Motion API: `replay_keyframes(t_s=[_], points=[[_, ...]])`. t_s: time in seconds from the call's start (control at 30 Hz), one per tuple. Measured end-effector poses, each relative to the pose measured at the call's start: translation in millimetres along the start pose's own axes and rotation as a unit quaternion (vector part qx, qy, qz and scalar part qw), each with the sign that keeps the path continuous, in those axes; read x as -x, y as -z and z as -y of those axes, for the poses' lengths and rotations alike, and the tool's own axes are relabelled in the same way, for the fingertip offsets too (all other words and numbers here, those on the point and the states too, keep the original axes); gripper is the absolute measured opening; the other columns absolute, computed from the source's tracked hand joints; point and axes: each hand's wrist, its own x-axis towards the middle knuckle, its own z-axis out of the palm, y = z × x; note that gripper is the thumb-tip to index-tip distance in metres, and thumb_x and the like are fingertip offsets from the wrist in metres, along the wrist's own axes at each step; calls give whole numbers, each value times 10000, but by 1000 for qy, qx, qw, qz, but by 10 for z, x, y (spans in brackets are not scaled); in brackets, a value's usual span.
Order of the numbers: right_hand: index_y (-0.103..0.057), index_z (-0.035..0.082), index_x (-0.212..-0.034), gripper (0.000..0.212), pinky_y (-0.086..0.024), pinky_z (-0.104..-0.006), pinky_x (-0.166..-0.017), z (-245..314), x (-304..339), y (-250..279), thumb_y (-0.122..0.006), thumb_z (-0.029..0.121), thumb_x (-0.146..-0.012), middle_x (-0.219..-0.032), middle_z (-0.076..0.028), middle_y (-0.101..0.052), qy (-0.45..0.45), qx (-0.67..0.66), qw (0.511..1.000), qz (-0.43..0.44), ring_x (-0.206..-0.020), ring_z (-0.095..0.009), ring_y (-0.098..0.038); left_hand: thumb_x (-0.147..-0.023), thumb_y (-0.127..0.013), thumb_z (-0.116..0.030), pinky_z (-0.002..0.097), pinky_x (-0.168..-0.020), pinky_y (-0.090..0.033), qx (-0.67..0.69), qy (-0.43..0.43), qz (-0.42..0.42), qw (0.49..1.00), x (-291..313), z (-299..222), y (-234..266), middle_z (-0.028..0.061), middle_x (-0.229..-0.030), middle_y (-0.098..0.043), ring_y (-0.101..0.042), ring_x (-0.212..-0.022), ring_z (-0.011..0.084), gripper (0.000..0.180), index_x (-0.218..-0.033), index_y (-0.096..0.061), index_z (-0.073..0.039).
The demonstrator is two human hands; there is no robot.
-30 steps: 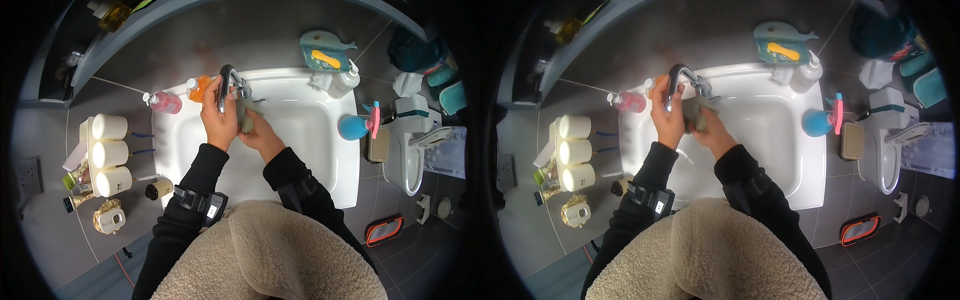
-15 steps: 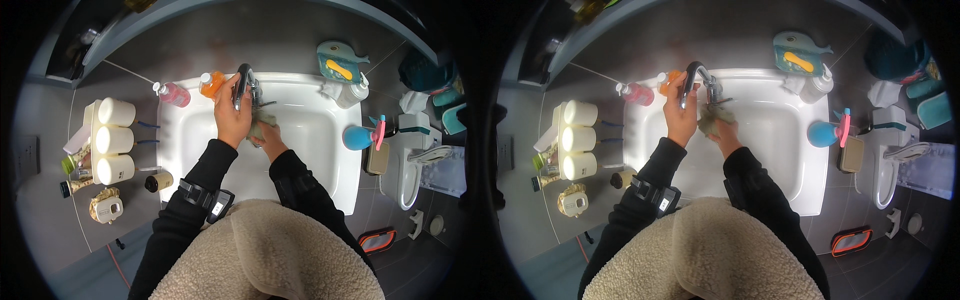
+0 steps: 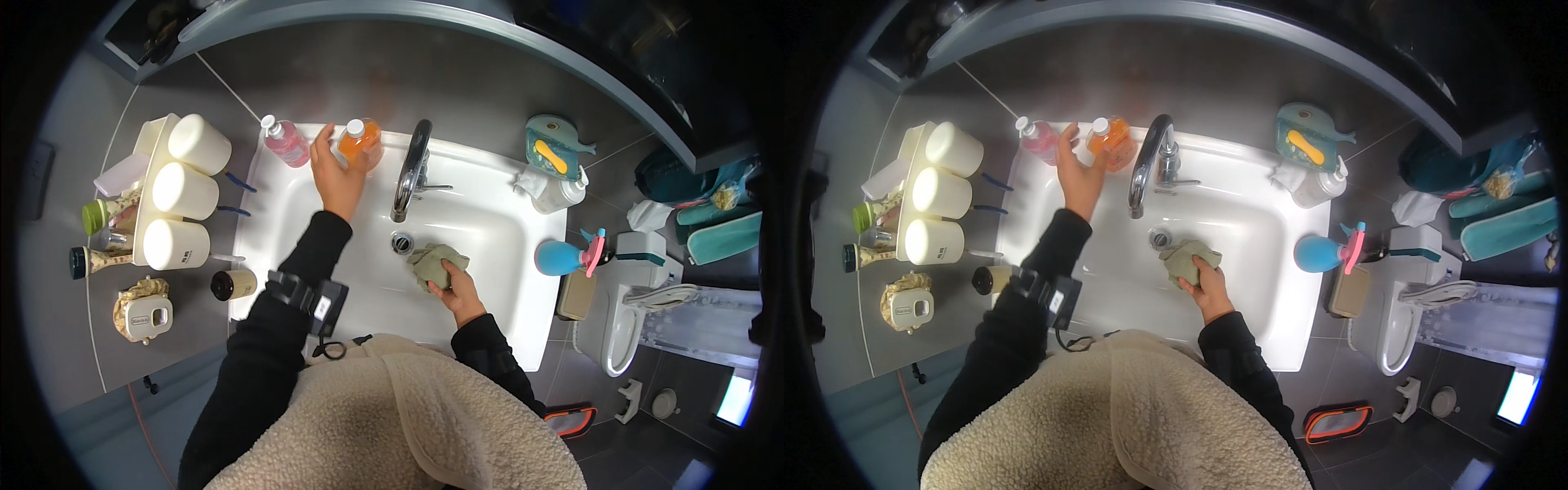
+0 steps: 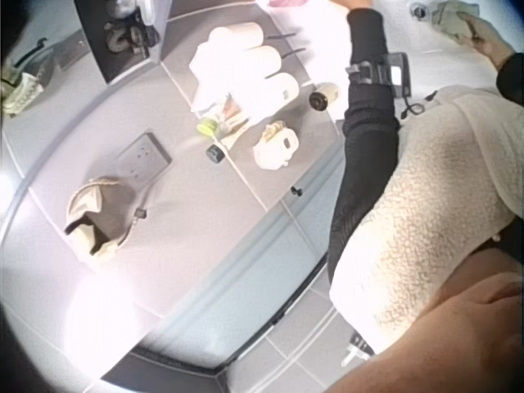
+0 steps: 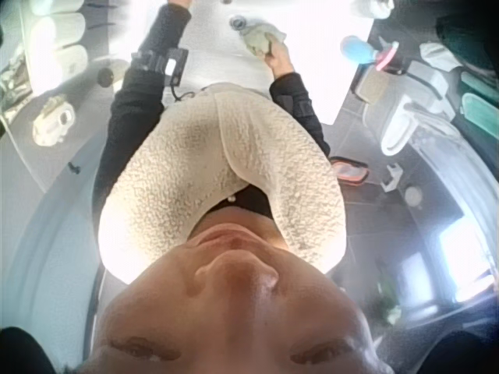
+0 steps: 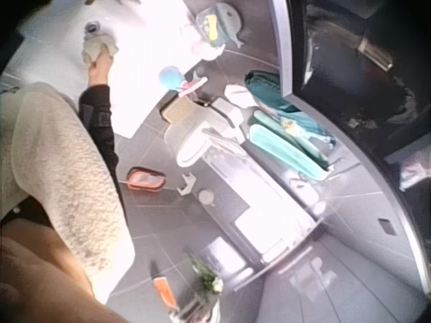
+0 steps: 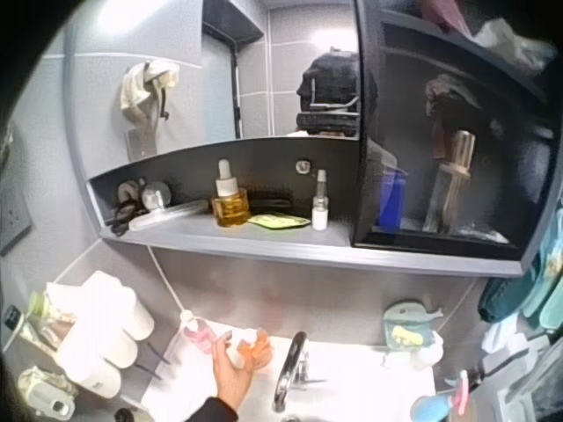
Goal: The person wipes the interior and rim of a white bathroom sink with a cloth, then rinses the cloth under the faucet. They move a spray bottle and soap dispenser aside to reach the sink surface, wipe around the faucet, and continue wiping the basin and rim.
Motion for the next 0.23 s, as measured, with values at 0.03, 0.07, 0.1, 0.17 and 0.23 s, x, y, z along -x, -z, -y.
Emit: replay_keyframes(t_s=[0.03,0.07,0.1,0.17,0.23], points=[[-490,106,-1316,424,-582,-437,-770,15,4,8,-653,185,-932,-1262,-113,-571,7,19,1000,-3,-1112,-306,-597,-721,-818,-129,438,-1058,-403,-48,-15,5,999,-85,119,-41,155,-1224,-591,-538,-1176,367,744,-1365,-459,-29],[-492,109,-1313,427,-583,-435,-767,4,4,6,-657,188,-928,-1260,-113,-572,17,38,999,-10,-1110,-305,-599,-723,-817,-130,439,-1052,-407,-54,-24,22,998,-132,224,-69,152,-1227,-598,-539,-1179,365,748,-1371,-456,-35],[-494,112,-1311,429,-585,-433,-763,-11,5,11,-662,192,-925,-1259,-113,-574,27,59,998,-24,-1108,-305,-601,-726,-817,-132,440,-1047,-411,-64,3,60,996,-159,313,-97,150,-1230,-605,-540,-1181,363,751,-1377,-454,-42],[-492,119,-1316,443,-589,-445,-767,-52,3,29,-670,204,-919,-1263,-114,-572,21,79,996,-23,-1115,-308,-599,-729,-819,-151,446,-1037,-417,-64,50,129,988,-205,462,-139,137,-1240,-629,-540,-1200,356,784,-1411,-439,-85],[-484,130,-1330,462,-587,-499,-793,-90,-5,42,-676,212,-917,-1301,-116,-557,7,101,994,-34,-1156,-313,-581,-740,-818,-189,449,-1044,-417,-73,21,168,983,-212,578,-145,143,-1261,-621,-525,-1254,362,802,-1438,-426,-143]])
